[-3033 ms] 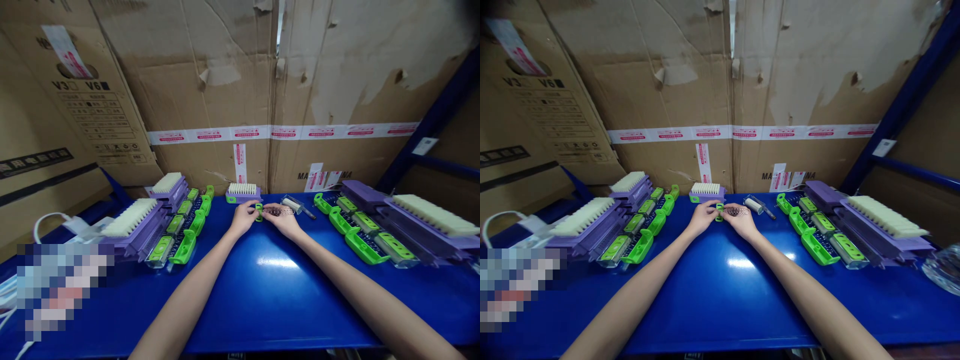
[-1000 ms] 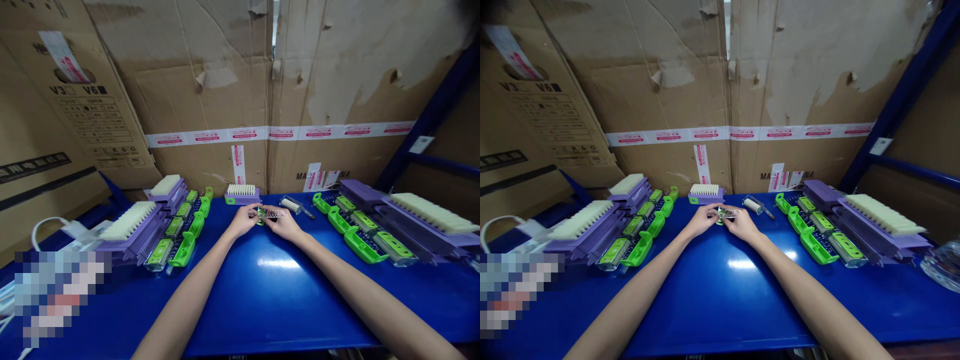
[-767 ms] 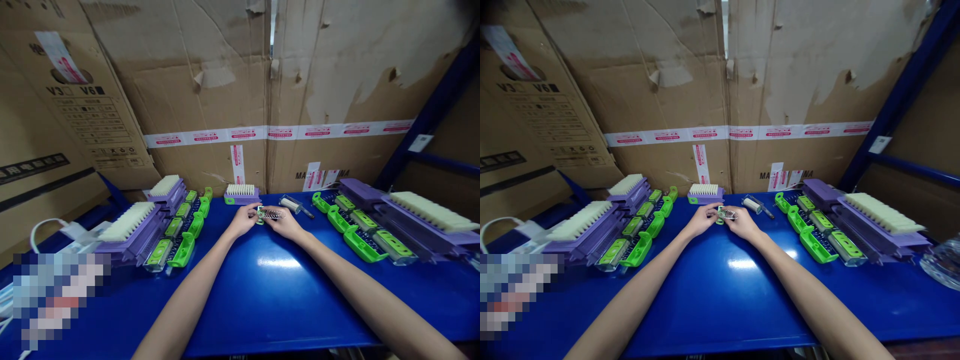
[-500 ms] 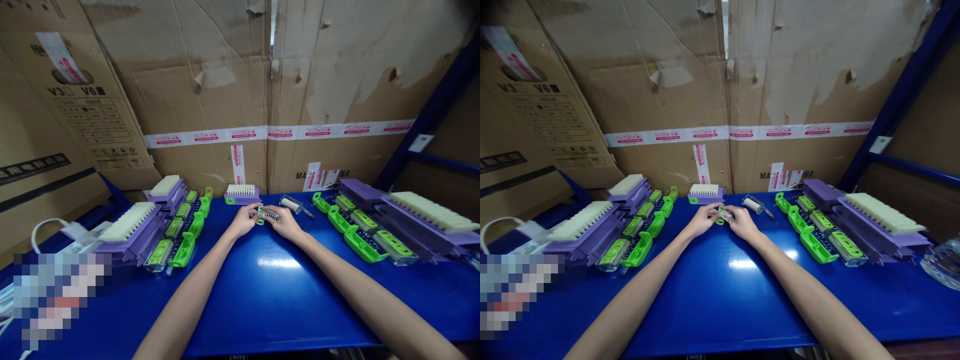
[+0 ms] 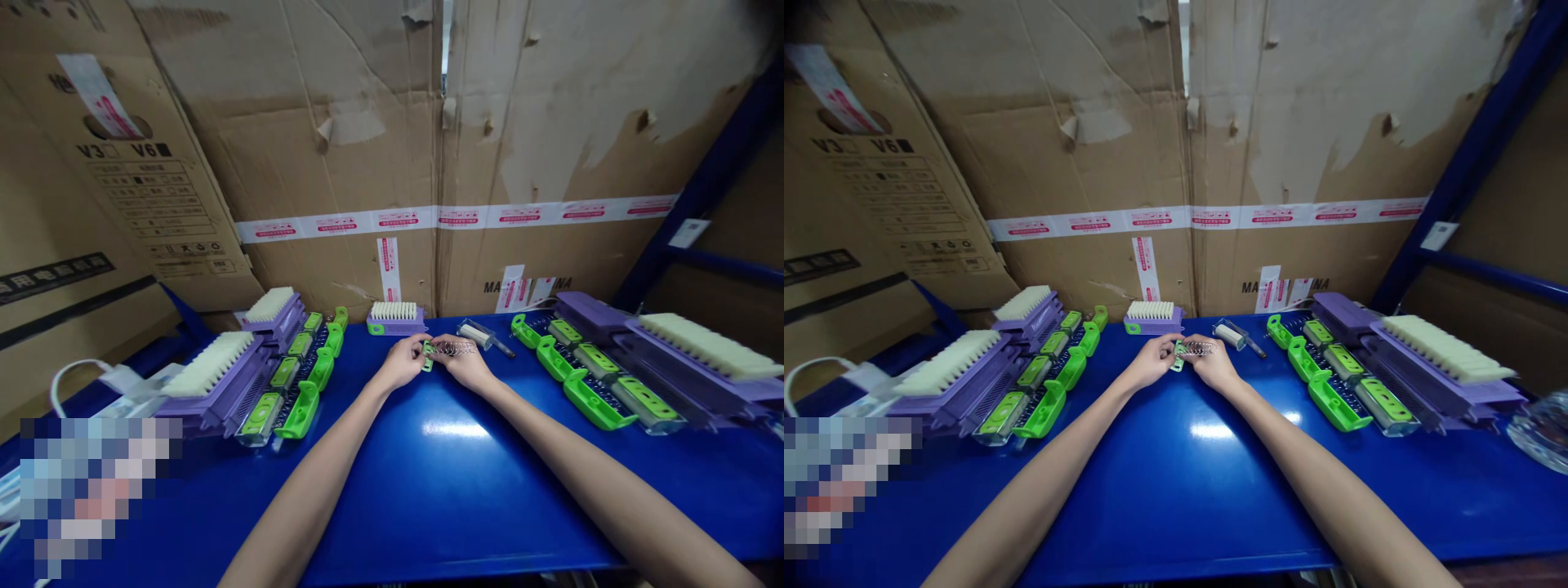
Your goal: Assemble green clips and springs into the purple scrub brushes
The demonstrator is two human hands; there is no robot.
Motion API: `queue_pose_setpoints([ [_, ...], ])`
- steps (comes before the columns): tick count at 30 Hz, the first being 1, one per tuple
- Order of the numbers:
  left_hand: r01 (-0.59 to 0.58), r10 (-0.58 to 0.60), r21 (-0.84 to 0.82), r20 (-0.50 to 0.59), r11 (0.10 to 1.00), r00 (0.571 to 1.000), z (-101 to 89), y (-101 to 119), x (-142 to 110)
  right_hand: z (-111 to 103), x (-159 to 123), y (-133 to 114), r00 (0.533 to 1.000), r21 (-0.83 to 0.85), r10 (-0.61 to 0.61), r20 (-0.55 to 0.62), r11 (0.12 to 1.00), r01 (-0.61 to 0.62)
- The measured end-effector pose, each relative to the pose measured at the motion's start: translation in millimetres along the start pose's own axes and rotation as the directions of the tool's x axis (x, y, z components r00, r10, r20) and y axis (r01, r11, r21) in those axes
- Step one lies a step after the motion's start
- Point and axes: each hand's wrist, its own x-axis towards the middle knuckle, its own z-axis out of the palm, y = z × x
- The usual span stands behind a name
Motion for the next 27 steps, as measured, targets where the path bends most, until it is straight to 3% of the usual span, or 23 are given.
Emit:
queue_pose_setpoints([
  [12,0.078,-0.045,-0.223,0.148,0.972,0.988,-6.6,4,-1,-3,4,7,0.996,0.084,0.039,0.074,0.995,-0.045],
  [21,0.106,-0.068,-0.268,0.148,0.958,0.987,-5.9,9,0,-6,3,4,0.994,-0.052,-0.054,0.098,0.997,0.060],
  [27,0.108,-0.074,-0.260,0.139,0.959,0.988,-5.4,11,-2,-6,5,6,0.993,-0.073,-0.036,0.111,0.996,0.044],
])
